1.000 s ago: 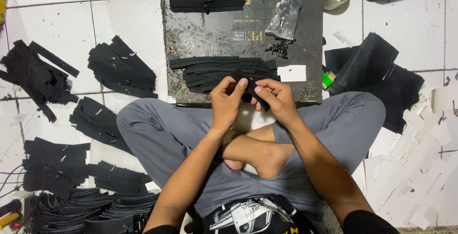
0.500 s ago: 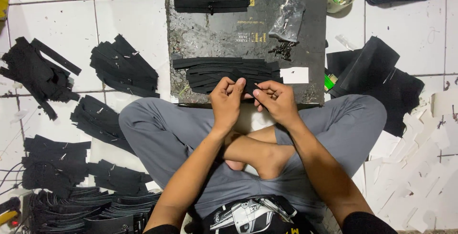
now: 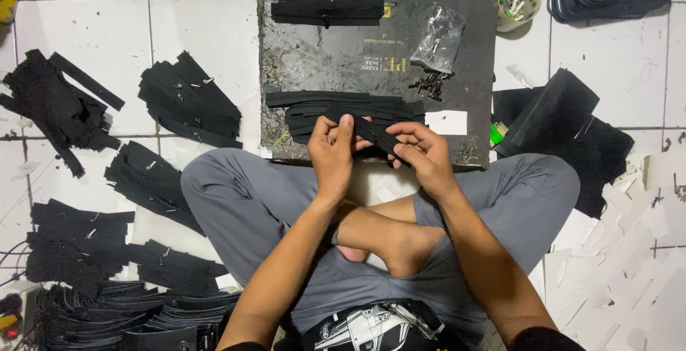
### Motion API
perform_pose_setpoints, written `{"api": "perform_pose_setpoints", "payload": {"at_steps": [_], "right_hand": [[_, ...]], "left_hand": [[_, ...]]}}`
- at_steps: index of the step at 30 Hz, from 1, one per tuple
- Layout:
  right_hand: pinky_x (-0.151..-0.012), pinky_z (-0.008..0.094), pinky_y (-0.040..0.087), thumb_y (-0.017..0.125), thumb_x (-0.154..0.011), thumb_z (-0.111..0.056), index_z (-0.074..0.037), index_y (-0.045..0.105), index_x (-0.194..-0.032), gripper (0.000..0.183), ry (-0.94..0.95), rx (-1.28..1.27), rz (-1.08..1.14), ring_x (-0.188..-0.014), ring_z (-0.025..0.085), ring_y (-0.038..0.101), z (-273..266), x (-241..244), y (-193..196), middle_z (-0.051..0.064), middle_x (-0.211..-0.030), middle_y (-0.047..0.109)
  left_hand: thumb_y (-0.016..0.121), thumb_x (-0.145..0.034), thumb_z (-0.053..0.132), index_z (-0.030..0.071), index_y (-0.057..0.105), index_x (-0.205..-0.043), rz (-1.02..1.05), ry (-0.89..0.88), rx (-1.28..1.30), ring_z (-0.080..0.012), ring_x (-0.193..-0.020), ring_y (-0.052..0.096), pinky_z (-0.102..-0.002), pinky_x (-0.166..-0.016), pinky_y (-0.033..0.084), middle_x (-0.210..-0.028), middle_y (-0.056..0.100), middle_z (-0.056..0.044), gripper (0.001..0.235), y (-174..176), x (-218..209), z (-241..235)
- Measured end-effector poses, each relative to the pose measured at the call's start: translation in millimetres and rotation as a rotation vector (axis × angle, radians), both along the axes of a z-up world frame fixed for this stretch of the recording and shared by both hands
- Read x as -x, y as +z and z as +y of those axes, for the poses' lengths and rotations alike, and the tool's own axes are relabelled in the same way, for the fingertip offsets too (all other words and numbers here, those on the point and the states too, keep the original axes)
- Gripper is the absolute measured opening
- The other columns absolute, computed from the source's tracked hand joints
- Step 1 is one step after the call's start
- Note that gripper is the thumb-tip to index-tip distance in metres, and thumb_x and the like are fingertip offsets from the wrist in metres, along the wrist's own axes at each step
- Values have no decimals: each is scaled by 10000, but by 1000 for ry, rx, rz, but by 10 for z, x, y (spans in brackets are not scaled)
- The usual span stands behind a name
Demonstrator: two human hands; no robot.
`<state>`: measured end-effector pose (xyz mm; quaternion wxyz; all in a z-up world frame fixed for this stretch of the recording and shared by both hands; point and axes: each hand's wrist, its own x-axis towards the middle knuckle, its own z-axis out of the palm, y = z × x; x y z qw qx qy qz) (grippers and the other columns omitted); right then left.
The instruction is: The person sits cross-legged on the floor and assembles black elastic strap pieces, folding and pressing the ends together by hand. They pick up small metal swivel hooks from the board and attach them to the strap ends, placing finished straps on the pile.
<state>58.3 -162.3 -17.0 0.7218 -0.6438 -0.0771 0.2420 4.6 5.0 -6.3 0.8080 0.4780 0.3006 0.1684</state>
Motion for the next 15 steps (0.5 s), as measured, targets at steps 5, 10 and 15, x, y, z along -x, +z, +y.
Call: {"api": "perform_pose_setpoints", "payload": {"at_steps": [5,10,15], "right_hand": [[-625,296,582,679,-917,-28,69,663,-1209,308,-25,125,-127,-668,187,686,-14,-87,216,184,-817,697],[-688,297,591,712,-940,-36,43,687,-1183,258,-58,227,-214,-726,175,680,49,-208,402,167,-876,704],[-798,299,568,760,-929,-47,-41,753,-1141,212,-72,316,-459,-893,182,679,243,-621,448,127,-1008,724]], "left_hand": [[667,-1017,166,15,597,-945,-6,86,-129,-249,-703,759,-375,-638,667,-814,741,-205,181,-257,-2,215],[693,-998,153,28,675,-949,18,129,-260,-223,-651,748,-320,-605,637,-750,723,-170,136,167,-1,454],[813,-917,166,113,761,-944,60,243,-683,-113,-743,667,-309,-676,555,-752,723,-66,79,489,-221,774]]}}
